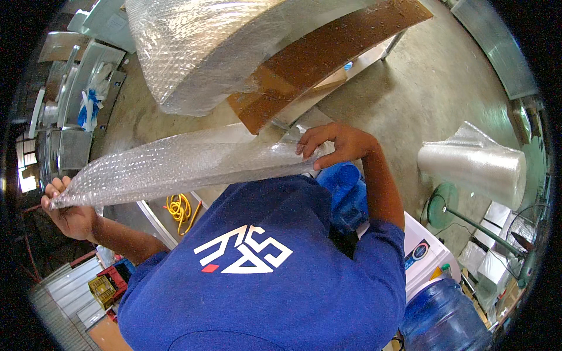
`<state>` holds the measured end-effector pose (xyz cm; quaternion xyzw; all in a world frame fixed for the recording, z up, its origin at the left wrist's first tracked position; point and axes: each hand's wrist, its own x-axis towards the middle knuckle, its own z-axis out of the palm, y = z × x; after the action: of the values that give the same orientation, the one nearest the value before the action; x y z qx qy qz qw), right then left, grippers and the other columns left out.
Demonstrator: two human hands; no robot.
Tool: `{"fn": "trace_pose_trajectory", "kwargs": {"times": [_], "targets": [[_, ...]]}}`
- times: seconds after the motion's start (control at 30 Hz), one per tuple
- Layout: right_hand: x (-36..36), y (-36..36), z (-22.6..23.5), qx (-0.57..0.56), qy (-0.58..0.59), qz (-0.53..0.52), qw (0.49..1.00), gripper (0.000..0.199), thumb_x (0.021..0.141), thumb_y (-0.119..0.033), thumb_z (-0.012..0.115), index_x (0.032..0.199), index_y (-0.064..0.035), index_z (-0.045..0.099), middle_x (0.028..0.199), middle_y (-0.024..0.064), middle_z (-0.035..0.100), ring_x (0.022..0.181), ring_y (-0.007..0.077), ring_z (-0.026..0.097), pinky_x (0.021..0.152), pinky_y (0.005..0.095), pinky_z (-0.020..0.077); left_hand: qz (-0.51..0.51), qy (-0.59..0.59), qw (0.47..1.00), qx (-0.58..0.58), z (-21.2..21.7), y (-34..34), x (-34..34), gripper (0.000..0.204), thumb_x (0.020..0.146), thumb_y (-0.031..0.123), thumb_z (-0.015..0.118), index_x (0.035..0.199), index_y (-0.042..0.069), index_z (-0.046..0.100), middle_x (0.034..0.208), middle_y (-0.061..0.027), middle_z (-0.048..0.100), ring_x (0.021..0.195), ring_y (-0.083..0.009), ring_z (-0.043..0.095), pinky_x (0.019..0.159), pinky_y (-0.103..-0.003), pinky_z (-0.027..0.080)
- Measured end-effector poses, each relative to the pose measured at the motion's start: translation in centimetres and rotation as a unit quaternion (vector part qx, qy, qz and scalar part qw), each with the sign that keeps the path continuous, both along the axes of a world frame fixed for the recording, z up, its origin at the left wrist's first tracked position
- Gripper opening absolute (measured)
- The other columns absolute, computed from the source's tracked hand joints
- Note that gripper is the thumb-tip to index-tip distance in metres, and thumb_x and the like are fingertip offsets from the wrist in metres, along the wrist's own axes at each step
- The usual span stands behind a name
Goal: The person wraps a large rectangular object with bubble wrap and secures it with packing tape. They smooth the wrap, apply tape along edges and seams, and rotate the object to cover all sides.
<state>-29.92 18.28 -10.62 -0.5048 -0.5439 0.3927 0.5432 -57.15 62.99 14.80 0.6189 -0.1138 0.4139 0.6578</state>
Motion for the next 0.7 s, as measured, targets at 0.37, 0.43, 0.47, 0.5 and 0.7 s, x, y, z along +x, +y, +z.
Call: {"fn": "trace_pose_trajectory", "kwargs": {"times": [0.37,0.43,0.47,0.5,0.7], "targets": [[-1.3,0.4,-1.1,-0.167,-0.057,-0.318,0.932,0.018,0.088,-0.018,0.075,0.089,-0.0003,0.071,0.088,0.0099,0.072,0.088,0.0199,0.066,0.080,0.0328,0.0498,0.389,0.081,0.916,0.057,-2.1,-1.4,1.9,0.019,0.097,0.008,0.055,0.112,0.002,0.065,0.101,-0.0052,0.060,0.091,-0.0123,0.055,0.082,-0.027,0.044],[-1.2,0.2,-1.6,-0.173,-0.052,-0.362,0.915,0.019,0.088,-0.018,0.075,0.087,0.0000,0.070,0.085,0.0082,0.070,0.085,0.0174,0.065,0.079,0.0312,0.0488,0.395,0.107,0.909,0.083,-2.7,-1.8,2.1,0.018,0.100,0.014,0.056,0.111,0.002,0.065,0.099,-0.0025,0.061,0.087,-0.0092,0.053,0.078,-0.024,0.043],[-1.1,0.0,-1.7,-0.179,-0.053,-0.387,0.903,0.019,0.088,-0.018,0.075,0.086,0.0001,0.070,0.083,0.0072,0.069,0.084,0.0160,0.063,0.078,0.0306,0.0484,0.395,0.120,0.906,0.096,-3.0,-1.7,2.3,0.018,0.102,0.016,0.057,0.110,0.002,0.065,0.098,-0.0012,0.061,0.085,-0.0076,0.053,0.076,-0.022,0.042],[-1.1,-0.2,-1.7,-0.184,-0.054,-0.412,0.891,0.019,0.088,-0.018,0.075,0.085,0.0002,0.069,0.081,0.0061,0.068,0.083,0.0147,0.062,0.078,0.0300,0.0479,0.384,0.116,0.909,0.111,-3.4,-1.5,2.3,0.021,0.103,0.020,0.059,0.109,0.001,0.065,0.095,0.0006,0.062,0.081,-0.0044,0.051,0.072,-0.020,0.041],[-1.8,-2.3,0.2,-0.137,0.034,-0.516,0.845,0.012,0.085,-0.007,0.076,0.085,-0.0013,0.065,0.081,0.0013,0.062,0.081,0.0117,0.058,0.079,0.0263,0.0469,0.337,0.127,0.932,0.051,-4.9,-1.4,2.0,0.015,0.100,0.013,0.062,0.107,0.000,0.066,0.096,0.0003,0.063,0.083,-0.0048,0.054,0.073,-0.019,0.042]]}}
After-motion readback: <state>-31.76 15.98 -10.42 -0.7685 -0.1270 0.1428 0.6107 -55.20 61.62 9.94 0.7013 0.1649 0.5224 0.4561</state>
